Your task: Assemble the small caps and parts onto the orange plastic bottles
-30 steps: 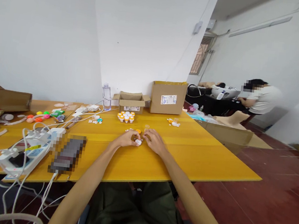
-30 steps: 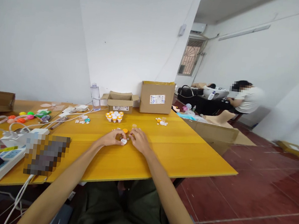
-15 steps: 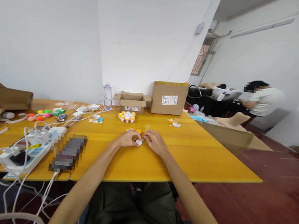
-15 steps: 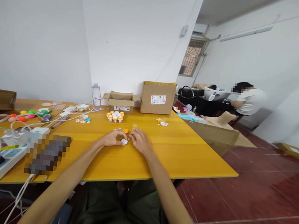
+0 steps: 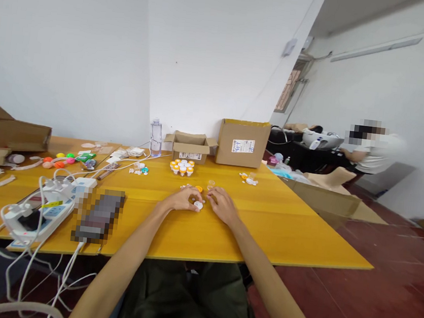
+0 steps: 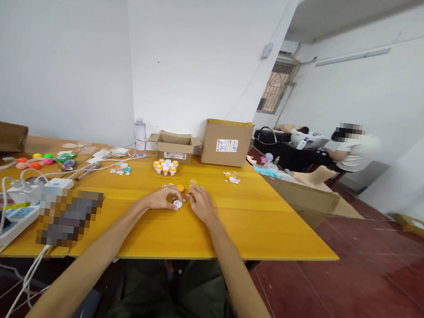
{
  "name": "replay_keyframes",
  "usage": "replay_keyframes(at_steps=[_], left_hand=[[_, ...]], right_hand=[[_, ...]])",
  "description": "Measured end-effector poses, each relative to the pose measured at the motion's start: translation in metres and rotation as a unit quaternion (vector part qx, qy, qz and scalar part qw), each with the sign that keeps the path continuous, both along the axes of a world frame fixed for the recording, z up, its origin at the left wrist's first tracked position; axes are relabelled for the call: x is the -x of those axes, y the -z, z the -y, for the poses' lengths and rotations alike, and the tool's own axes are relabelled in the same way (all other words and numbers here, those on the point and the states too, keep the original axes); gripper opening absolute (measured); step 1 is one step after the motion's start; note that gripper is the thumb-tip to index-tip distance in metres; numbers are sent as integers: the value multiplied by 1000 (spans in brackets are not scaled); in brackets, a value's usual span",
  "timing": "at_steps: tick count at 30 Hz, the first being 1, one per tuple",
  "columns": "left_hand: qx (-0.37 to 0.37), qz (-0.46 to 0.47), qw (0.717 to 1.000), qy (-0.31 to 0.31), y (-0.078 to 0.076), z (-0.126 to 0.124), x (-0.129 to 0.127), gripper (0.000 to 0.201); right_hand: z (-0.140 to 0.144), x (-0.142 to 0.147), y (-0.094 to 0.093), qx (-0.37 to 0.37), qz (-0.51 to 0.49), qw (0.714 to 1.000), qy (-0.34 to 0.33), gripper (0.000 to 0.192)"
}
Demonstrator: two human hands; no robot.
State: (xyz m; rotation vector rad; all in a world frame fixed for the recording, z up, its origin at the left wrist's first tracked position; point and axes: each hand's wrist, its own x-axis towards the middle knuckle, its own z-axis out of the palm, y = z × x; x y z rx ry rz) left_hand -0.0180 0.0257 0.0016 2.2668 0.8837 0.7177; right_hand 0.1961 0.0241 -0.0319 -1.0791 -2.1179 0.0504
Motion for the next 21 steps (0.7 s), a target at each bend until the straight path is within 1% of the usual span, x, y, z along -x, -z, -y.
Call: replay_keyframes(at_steps=[4,7,12,16,21], left_hand=[[-5,12,1000,-6,-1,2,-2,2],[-20,9,1000,-19,0,2,-2,7],[-30,-5,999,-23,3,-1,-2,10],[-29,-1,999,-22,5,-2,-1,12],[-24,10,999,-22,6,-2,0,11]], right_hand=[[1,0,-1,-2,-5,1000,7,15],[2,0,-1,-8,-9,1000,7,15],[7,2,-2,-16,-4,1000,-4,14],[11,2,-2,-20,15,999,-26,14],[13,2,-2,-20,35,999,-33,13]])
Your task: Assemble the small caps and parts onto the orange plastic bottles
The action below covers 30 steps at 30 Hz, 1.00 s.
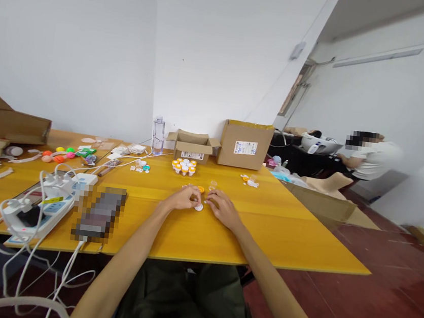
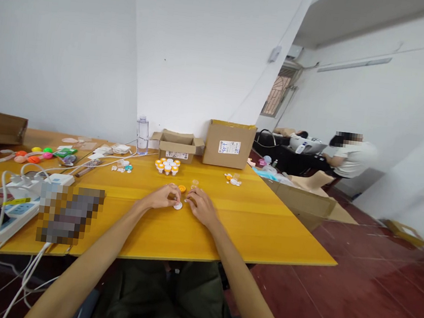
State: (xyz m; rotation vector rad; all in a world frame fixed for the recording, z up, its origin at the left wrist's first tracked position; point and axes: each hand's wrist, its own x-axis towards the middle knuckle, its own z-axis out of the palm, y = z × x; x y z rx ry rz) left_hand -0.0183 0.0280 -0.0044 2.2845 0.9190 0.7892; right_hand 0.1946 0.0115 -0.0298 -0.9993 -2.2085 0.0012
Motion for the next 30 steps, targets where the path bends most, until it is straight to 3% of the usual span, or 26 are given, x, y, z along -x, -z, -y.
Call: replay_keyframes(at_steps=[9,22,30], left_hand=[[-8,1,1000,-13,-11,9,6,2],[-13,-80,995,-54,-14,24,9,26],[-39,-71,992,-97,-5,35,6,26]], right_hand=[[1,3,-2,-1,18,1000,-7,16],[-2,4,1,-6,23,999,-21,21],[0,3,-1,-4,19,999,-27,17]])
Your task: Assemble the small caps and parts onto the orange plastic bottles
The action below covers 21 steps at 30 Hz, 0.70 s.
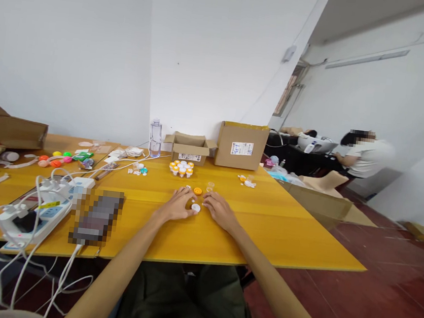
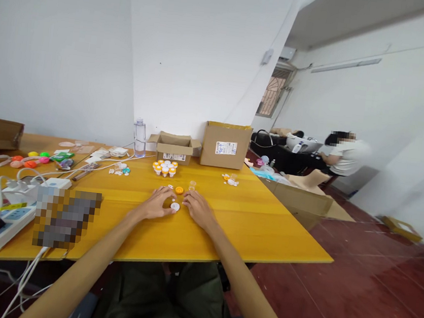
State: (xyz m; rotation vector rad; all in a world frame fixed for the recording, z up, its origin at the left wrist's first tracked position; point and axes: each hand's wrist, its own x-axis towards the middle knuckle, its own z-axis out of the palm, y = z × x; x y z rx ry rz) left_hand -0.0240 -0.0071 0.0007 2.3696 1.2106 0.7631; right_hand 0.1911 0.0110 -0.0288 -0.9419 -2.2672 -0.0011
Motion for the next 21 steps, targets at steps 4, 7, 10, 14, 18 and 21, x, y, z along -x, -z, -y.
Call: replay_keyframes(at_steps=[4,7,10,14,18,21], left_hand=[[-25,-7,999,-21,3,4,-3,31],[-35,-20,999,-28,5,5,-2,32],[-43,-23,998,-29,7,5,-1,29],[-56,-24,998,-26,8,5,-2,22],[-62,-30,997,-16,9,5,-3,15],[-67,-31,997,-12,10,4,-2,11]], right_hand=[[1,0,0,4,-2,1000,-8,19],[2,1,0,-1,-14,1000,-10,19],[3,1,-1,-8,-40,999,-18,18],[5,1,-1,-4,-73,997,-30,18],[7,3,-1,2,-89,995,-44,17],[9,6,-1,4,-86,995,-55,16]])
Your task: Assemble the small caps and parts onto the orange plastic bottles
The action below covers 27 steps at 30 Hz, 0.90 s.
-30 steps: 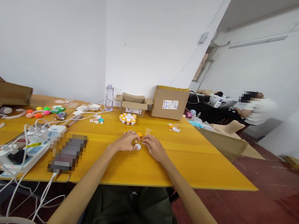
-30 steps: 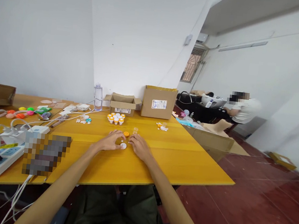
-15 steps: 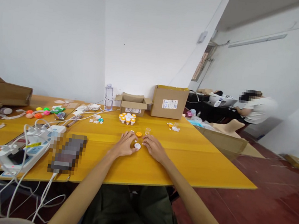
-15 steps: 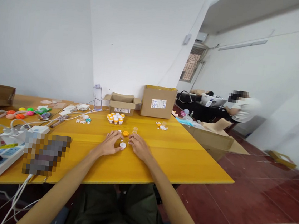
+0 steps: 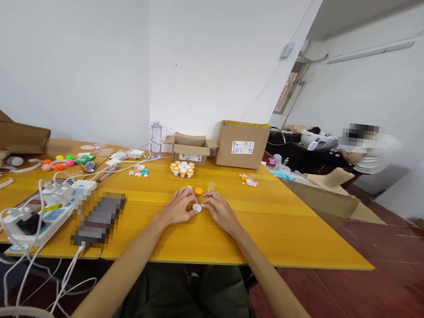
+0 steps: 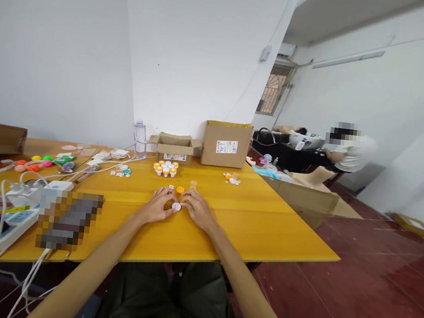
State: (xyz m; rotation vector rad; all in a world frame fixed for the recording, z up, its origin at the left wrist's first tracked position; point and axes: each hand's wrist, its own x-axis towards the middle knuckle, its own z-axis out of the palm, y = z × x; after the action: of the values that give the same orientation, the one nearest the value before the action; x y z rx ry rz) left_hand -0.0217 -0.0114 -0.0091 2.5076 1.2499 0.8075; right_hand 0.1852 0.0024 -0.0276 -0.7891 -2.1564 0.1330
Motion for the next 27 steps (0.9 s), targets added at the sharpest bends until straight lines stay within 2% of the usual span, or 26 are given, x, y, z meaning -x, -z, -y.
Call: replay_keyframes(at_steps=[6,13,17,27], left_hand=[[-11,1,1000,9,0,0,0,11],[-24,-6,1000,18,-2,1,0,15],[-25,-3,1000,19,-3,2,-1,11],[-4,60,998,-11,-3,-3,-3,8]], right_hand=[[1,3,1,-14,17,1000,-7,16],[-2,0,4,-26,39,998,33,17],[-2,-1,3,-38,63,996,46,17],[-1,0,2,-44,81,994,57,19]])
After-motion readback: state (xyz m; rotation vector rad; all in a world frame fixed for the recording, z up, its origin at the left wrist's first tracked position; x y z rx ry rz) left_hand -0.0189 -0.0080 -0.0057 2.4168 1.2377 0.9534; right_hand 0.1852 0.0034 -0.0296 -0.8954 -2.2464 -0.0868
